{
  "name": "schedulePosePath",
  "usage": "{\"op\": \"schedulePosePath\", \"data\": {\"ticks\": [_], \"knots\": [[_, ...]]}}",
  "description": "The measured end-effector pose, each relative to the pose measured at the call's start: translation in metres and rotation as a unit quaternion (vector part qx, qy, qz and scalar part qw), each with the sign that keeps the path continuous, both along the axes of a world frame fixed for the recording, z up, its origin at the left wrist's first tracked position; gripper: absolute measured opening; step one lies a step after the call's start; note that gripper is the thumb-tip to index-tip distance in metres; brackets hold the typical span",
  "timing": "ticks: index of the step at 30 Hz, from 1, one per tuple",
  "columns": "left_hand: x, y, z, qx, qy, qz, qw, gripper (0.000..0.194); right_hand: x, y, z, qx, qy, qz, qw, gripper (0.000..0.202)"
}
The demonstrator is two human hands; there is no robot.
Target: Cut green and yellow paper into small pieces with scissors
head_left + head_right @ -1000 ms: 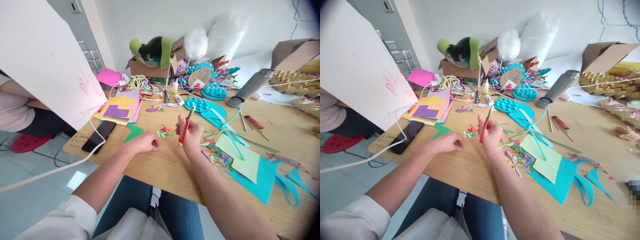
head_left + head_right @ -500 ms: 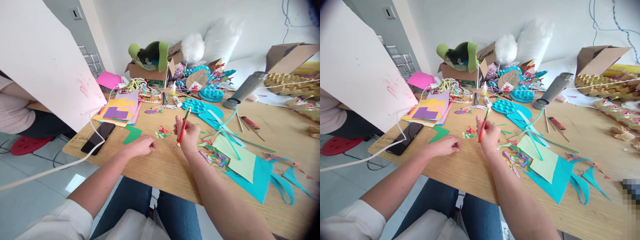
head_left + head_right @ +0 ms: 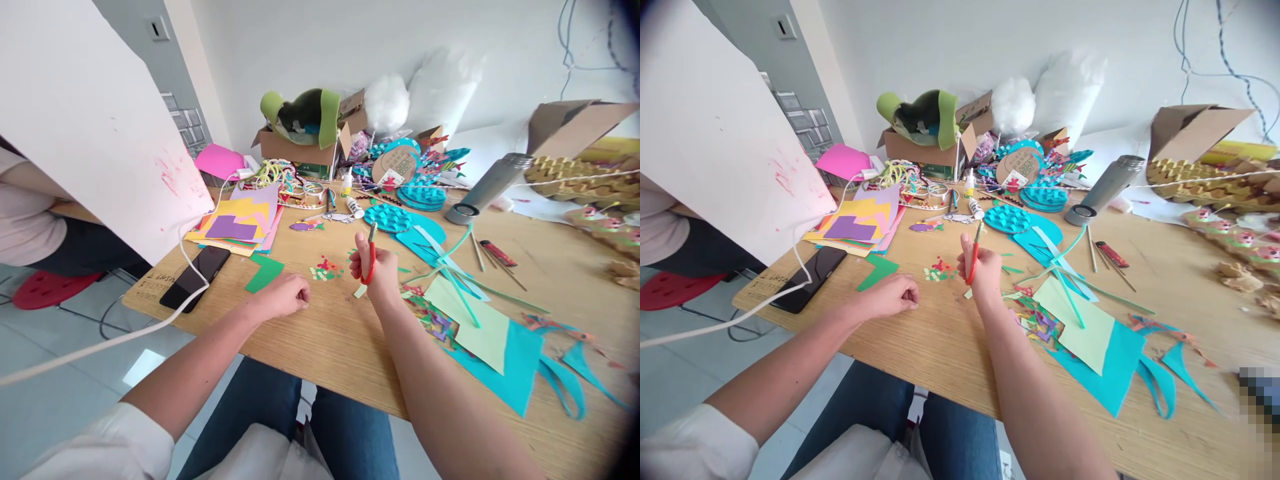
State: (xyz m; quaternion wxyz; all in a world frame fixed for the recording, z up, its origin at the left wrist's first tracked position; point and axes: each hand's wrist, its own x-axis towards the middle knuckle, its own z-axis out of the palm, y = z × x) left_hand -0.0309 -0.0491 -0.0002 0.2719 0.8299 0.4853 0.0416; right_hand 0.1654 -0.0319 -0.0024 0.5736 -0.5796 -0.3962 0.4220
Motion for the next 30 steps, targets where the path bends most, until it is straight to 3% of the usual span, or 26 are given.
{"op": "schedulePosePath", "data": {"ticks": [10,14,17,20,24,30], "knots": [[-0.003,-0.001,-0.003,-0.007,-0.017,-0.014,1.0,0.009,0.005,0.011,-0.003,-0.11,0.171,0.11,0.973,0.07],[-0.004,0.001,-0.003,-0.058,-0.114,0.037,0.991,0.007,0.004,0.008,0.0,-0.105,0.195,0.144,0.965,0.072],[-0.001,0.005,-0.006,-0.137,-0.268,0.104,0.948,0.006,0.004,0.008,0.002,-0.126,0.203,0.153,0.959,0.071],[0.009,0.014,-0.007,-0.217,-0.41,0.163,0.871,0.014,0.004,0.008,0.002,-0.15,0.224,0.161,0.949,0.068],[0.025,0.032,-0.002,-0.288,-0.519,0.209,0.777,0.027,0.004,0.007,0.002,-0.158,0.252,0.163,0.941,0.064],[0.047,0.051,-0.002,-0.286,-0.58,0.246,0.722,0.033,0.002,0.008,-0.005,-0.09,0.223,0.138,0.961,0.042]]}}
